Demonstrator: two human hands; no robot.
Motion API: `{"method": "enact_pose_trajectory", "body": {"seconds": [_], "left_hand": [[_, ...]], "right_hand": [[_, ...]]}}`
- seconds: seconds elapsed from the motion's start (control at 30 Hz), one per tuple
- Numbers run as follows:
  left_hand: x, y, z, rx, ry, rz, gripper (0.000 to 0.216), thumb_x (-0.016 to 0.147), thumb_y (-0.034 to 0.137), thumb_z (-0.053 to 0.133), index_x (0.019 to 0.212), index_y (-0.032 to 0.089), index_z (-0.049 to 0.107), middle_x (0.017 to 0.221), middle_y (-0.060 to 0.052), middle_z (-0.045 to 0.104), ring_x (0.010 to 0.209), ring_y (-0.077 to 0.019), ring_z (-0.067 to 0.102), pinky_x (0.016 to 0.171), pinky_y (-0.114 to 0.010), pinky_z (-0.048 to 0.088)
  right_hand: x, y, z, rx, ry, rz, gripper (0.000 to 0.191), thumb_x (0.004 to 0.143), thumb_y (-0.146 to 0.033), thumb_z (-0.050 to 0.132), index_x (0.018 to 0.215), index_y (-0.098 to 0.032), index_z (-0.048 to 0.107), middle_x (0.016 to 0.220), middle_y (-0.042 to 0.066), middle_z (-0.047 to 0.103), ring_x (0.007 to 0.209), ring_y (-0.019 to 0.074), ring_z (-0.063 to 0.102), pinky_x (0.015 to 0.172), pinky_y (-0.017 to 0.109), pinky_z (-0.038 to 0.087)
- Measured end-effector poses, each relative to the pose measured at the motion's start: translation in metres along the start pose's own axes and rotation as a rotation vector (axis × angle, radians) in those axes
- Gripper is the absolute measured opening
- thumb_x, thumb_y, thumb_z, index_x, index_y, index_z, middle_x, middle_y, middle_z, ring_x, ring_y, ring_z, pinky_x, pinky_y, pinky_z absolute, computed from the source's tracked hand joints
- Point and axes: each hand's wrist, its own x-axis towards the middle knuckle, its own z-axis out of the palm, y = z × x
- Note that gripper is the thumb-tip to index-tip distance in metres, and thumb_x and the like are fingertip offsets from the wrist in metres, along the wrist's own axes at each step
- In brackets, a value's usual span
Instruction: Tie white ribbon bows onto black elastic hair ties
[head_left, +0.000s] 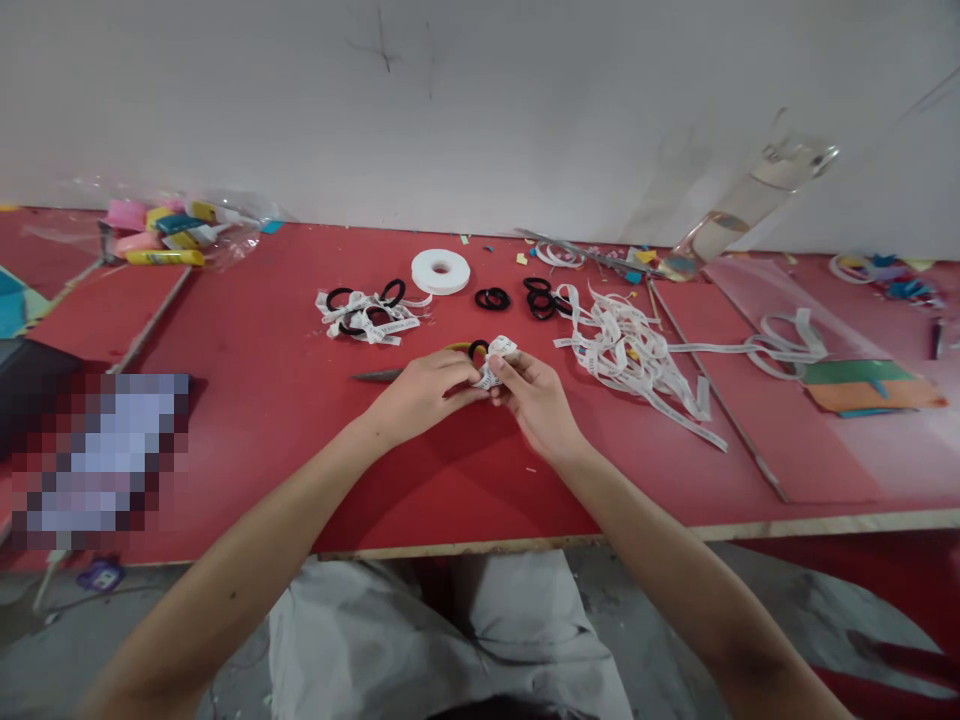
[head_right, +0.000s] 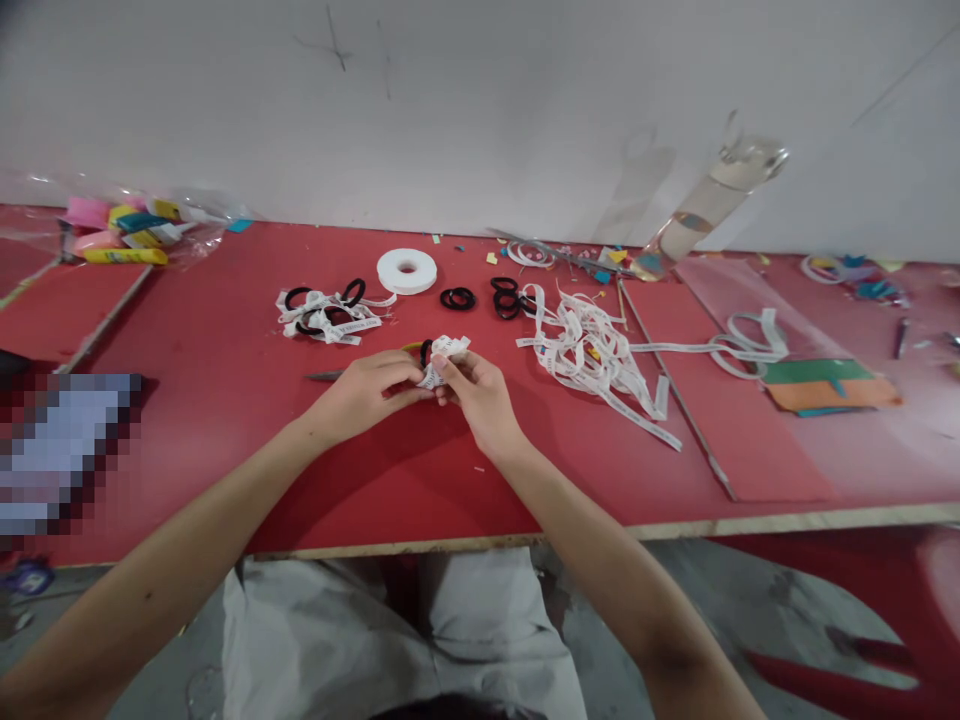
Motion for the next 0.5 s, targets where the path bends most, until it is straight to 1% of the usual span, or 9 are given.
{"method": "enact_pose_trajectory", "body": {"seconds": [0.07,0.13,0.17,0.27,0.37,0.43,0.5], "left_hand": [[0.0,0.002,-0.002,-0.012,-0.026,-0.019,0.016,0.092,0.028,0.06,0.081,0.017,0.064,0.081,-0.003,0.068,0.078,-0.0141,0.062,0.071,-0.024,0.046],[0.001,0.005,-0.004,-0.048,-0.038,-0.084,0.017,0.092,0.031,0.059,0.081,0.018,0.064,0.079,-0.001,0.068,0.072,-0.013,0.062,0.068,-0.024,0.045],[0.001,0.007,-0.005,-0.08,-0.023,-0.133,0.019,0.094,0.032,0.056,0.083,0.019,0.063,0.077,0.0,0.068,0.07,-0.0123,0.062,0.066,-0.023,0.045],[0.0,0.008,-0.008,-0.163,0.075,-0.266,0.021,0.097,0.035,0.048,0.089,0.019,0.059,0.076,0.0,0.067,0.066,-0.0113,0.062,0.064,-0.022,0.047],[-0.001,0.006,-0.01,-0.175,0.117,-0.266,0.017,0.094,0.035,0.053,0.098,0.02,0.057,0.086,-0.001,0.067,0.074,-0.0122,0.064,0.065,-0.022,0.05],[-0.001,0.006,-0.011,-0.172,0.112,-0.24,0.016,0.092,0.031,0.054,0.104,0.02,0.056,0.091,-0.002,0.068,0.079,-0.0127,0.064,0.068,-0.022,0.051],[-0.001,0.006,-0.011,-0.158,0.109,-0.231,0.015,0.092,0.026,0.052,0.105,0.02,0.057,0.093,-0.003,0.068,0.08,-0.0124,0.064,0.069,-0.022,0.051]], "right_hand": [[0.0,0.0,0.0,-0.022,0.002,-0.005,0.028,0.073,-0.042,0.079,0.08,-0.018,0.066,0.068,-0.003,0.061,0.057,0.0065,0.053,0.053,0.019,0.046],[0.0,0.0,0.0,-0.035,0.0,-0.008,0.028,0.073,-0.042,0.078,0.079,-0.018,0.066,0.068,-0.002,0.062,0.057,0.0069,0.054,0.053,0.02,0.046],[0.0,0.0,0.0,-0.039,-0.003,-0.008,0.028,0.073,-0.042,0.078,0.08,-0.018,0.067,0.069,-0.002,0.062,0.057,0.0071,0.055,0.053,0.02,0.046],[-0.001,0.0,0.0,-0.076,-0.034,-0.006,0.029,0.074,-0.044,0.077,0.083,-0.018,0.067,0.072,0.0,0.065,0.056,0.0075,0.054,0.051,0.02,0.045],[-0.003,0.0,0.001,-0.168,-0.123,-0.039,0.029,0.077,-0.045,0.074,0.084,-0.018,0.067,0.07,0.0,0.065,0.054,0.0083,0.054,0.05,0.022,0.046],[-0.004,0.0,0.002,-0.224,-0.183,-0.067,0.029,0.079,-0.045,0.073,0.087,-0.018,0.067,0.069,-0.001,0.064,0.053,0.0081,0.054,0.05,0.022,0.046],[-0.005,0.0,0.002,-0.25,-0.219,-0.075,0.029,0.08,-0.045,0.072,0.089,-0.018,0.066,0.067,-0.002,0.062,0.052,0.0079,0.054,0.05,0.022,0.047]]}}
